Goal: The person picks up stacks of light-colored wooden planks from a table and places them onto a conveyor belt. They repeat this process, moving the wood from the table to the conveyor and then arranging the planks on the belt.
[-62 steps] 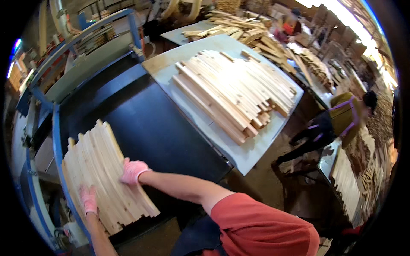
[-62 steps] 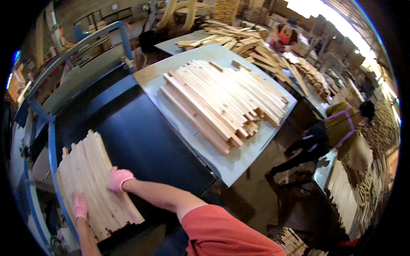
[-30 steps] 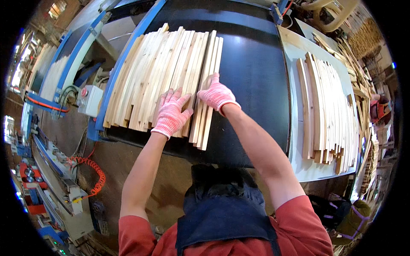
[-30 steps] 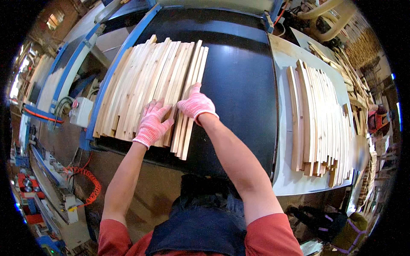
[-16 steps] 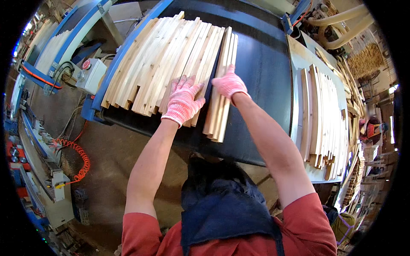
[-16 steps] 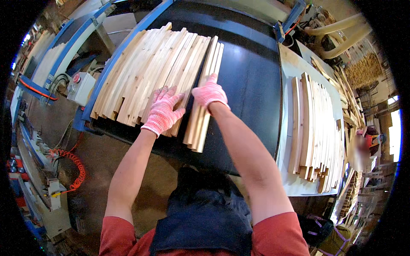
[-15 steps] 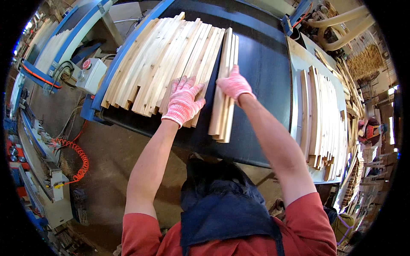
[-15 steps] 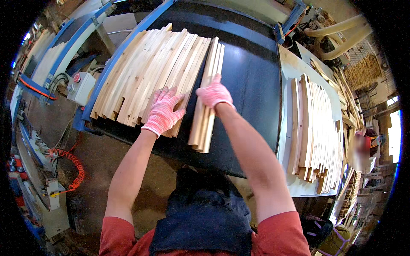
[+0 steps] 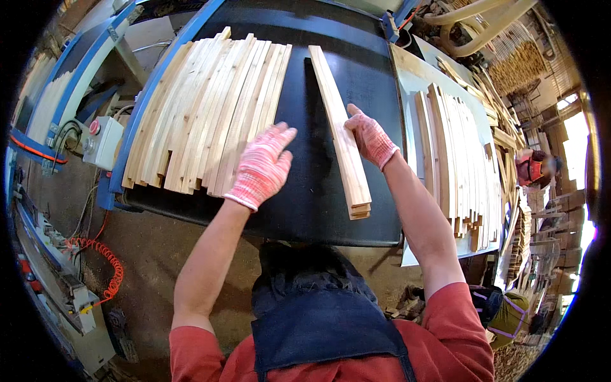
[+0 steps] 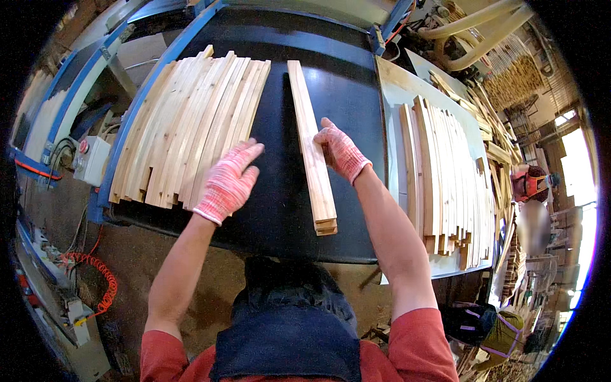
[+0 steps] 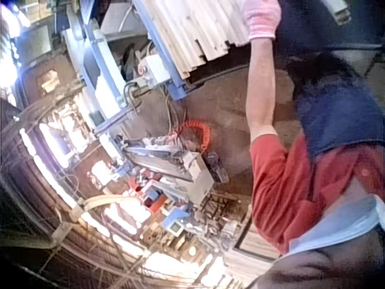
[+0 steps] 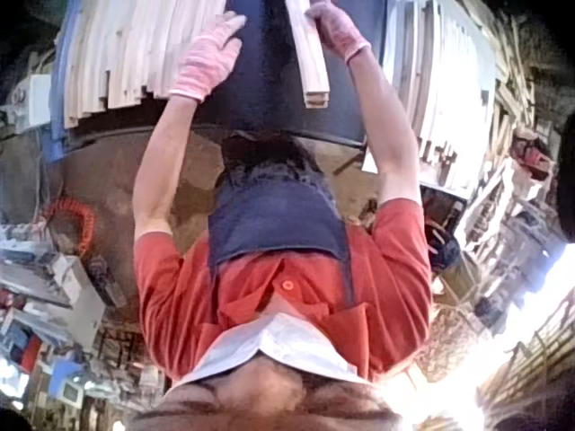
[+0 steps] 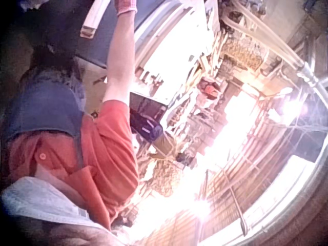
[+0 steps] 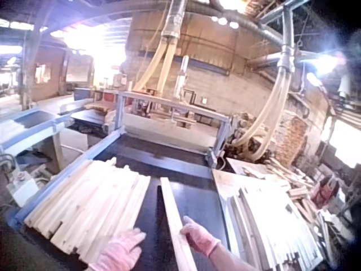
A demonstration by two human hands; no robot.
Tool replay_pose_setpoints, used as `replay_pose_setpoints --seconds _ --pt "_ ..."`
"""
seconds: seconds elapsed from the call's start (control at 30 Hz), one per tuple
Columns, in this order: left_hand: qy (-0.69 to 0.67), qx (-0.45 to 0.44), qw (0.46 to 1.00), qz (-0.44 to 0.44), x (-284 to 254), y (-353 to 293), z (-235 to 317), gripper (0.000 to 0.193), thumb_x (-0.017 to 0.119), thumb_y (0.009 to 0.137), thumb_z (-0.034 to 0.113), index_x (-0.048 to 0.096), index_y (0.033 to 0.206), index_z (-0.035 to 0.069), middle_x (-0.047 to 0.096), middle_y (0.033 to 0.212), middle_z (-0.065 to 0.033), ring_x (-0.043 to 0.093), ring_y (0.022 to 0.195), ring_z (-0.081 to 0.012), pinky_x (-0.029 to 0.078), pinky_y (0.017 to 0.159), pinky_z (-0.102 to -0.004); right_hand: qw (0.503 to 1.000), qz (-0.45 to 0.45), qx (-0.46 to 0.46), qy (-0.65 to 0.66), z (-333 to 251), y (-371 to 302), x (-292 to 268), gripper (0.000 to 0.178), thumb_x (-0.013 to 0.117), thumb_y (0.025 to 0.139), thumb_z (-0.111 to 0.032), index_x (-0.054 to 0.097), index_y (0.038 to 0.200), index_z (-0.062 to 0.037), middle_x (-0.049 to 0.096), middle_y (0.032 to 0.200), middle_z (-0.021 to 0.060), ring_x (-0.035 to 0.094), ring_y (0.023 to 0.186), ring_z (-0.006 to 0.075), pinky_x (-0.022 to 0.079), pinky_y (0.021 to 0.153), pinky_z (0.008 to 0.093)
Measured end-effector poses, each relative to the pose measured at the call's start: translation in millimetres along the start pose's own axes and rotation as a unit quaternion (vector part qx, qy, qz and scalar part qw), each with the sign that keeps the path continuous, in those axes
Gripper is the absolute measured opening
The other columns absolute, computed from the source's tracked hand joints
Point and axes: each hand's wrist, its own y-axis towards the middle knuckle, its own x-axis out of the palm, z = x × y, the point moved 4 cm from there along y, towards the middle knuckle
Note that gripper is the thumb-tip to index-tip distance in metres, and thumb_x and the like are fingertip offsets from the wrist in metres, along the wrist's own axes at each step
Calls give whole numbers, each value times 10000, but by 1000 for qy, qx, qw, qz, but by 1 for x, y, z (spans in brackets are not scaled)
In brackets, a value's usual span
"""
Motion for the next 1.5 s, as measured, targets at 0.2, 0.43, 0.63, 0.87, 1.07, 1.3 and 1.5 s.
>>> replay_pose_setpoints --seconds 0.2,0.43,0.63,0.87,1.07,1.3,1.5 --pt "-270 -87 957 -63 58 -6 35 462 645 1001 100 603 1455 30 651 1437 -178 603 1358 -277 439 1175 -345 984 -120 -47 126 10 -4 -11 754 586 839 -249 413 1540 -29 690 1167 122 698 1016 244 584 908 394" --pt "-499 -169 850 0 103 23 41 519 646 1038 136 524 1527 12 630 1456 -170 601 1331 -258 438 1157 -338 980 -111 -24 163 10 -23 -2 753 598 834 -257 442 1538 -39 697 1201 141 692 1072 280 577 959 420" --pt "-514 -199 833 37 134 34 36 500 775 961 200 630 1387 -19 710 1256 -151 675 1160 -237 524 1038 -339 979 -53 13 196 49 -10 -26 563 615 940 -351 586 1401 -31 710 1198 147 689 1079 283 569 969 447" --pt "-284 -236 929 6 133 39 27 409 839 893 285 716 1189 32 718 1137 -163 707 1047 -290 559 953 -394 992 -39 37 113 62 -38 -13 693 753 932 -497 549 1450 -84 670 1241 125 659 1086 254 551 972 435" --pt "-252 -244 936 -29 123 47 31 351 811 901 262 731 1139 17 757 1080 -162 726 998 -273 569 920 -379 989 -36 34 140 75 -35 -15 554 689 997 -435 570 1409 -84 691 1188 93 669 1031 218 560 944 402" --pt "-216 -294 927 -90 122 69 23 224 745 880 146 741 1040 -10 747 868 -127 702 715 -225 582 676 -354 991 -27 8 130 77 -29 -11 417 606 1062 -384 591 1351 -84 696 1132 72 668 982 197 571 906 397" --pt "-467 -271 839 -65 50 11 56 191 688 884 148 683 957 -28 591 687 -44 541 583 -134 427 539 -301 997 15 -50 59 59 -24 -2 609 649 974 -244 490 1505 7 700 1110 95 681 957 213 574 895 367"
